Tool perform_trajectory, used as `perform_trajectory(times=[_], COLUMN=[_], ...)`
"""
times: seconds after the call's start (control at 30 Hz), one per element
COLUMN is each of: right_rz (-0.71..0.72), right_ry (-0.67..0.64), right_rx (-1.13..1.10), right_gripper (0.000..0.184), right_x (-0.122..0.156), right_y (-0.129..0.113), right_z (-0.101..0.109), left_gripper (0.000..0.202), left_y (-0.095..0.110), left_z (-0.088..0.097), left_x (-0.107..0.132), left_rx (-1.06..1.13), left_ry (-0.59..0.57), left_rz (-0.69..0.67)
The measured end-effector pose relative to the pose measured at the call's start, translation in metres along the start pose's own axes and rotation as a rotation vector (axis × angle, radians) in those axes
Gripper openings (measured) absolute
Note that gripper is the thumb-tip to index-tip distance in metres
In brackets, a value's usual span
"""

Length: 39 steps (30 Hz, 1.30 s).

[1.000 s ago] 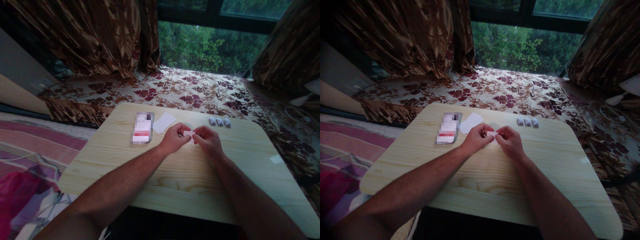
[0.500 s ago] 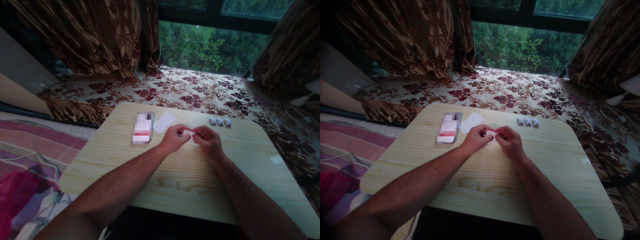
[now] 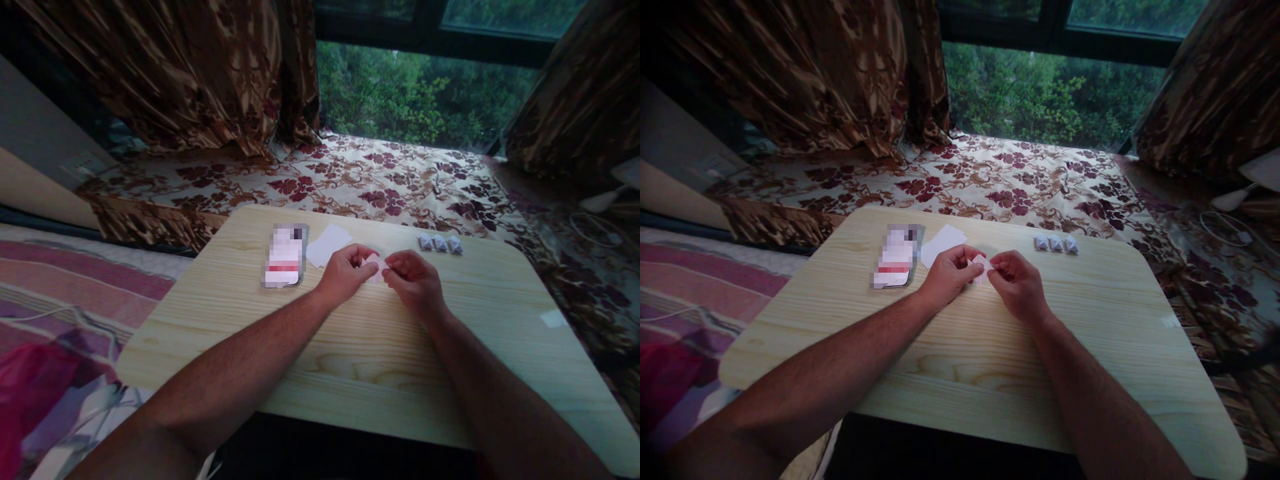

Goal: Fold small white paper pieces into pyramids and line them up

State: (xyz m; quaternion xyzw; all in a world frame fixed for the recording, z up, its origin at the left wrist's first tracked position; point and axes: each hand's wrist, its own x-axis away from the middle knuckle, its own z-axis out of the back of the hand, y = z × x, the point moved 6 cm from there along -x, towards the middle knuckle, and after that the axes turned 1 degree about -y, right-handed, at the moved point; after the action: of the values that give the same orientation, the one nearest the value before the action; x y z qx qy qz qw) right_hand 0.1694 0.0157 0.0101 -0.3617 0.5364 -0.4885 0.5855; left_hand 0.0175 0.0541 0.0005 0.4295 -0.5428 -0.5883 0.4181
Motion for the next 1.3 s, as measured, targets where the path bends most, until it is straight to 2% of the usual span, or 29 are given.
perform_trajectory(times=[0.2, 0.37, 0.53, 0.7, 0.9, 1.13, 1.3], right_rz=[0.116, 0.164, 0.135, 0.079, 0.069, 0.071, 0.083], right_ry=[-0.032, -0.052, -0.04, -0.03, -0.022, 0.011, 0.007], right_rx=[0.118, 0.124, 0.139, 0.12, 0.107, 0.033, 0.084], right_gripper=[0.012, 0.008, 0.004, 0.013, 0.015, 0.017, 0.014], right_x=[0.002, 0.001, 0.001, 0.003, 0.003, 0.002, 0.003], right_y=[-0.009, -0.014, -0.007, 0.002, 0.005, 0.006, 0.002], right_z=[0.0, 0.001, 0.001, 0.003, 0.003, 0.003, 0.003], left_gripper=[0.027, 0.025, 0.025, 0.027, 0.027, 0.033, 0.027], left_y=[-0.001, -0.001, 0.0, 0.0, 0.002, 0.005, 0.001], left_z=[-0.003, -0.004, -0.003, -0.002, -0.002, -0.01, -0.006], left_x=[0.0, 0.0, 0.001, 0.001, 0.002, 0.002, 0.001], left_rx=[-0.005, 0.001, -0.016, -0.031, 0.0, 0.106, 0.057], left_ry=[-0.033, -0.037, -0.029, -0.032, -0.032, -0.123, -0.046], left_rz=[-0.026, -0.02, -0.012, -0.007, -0.004, -0.023, -0.023])
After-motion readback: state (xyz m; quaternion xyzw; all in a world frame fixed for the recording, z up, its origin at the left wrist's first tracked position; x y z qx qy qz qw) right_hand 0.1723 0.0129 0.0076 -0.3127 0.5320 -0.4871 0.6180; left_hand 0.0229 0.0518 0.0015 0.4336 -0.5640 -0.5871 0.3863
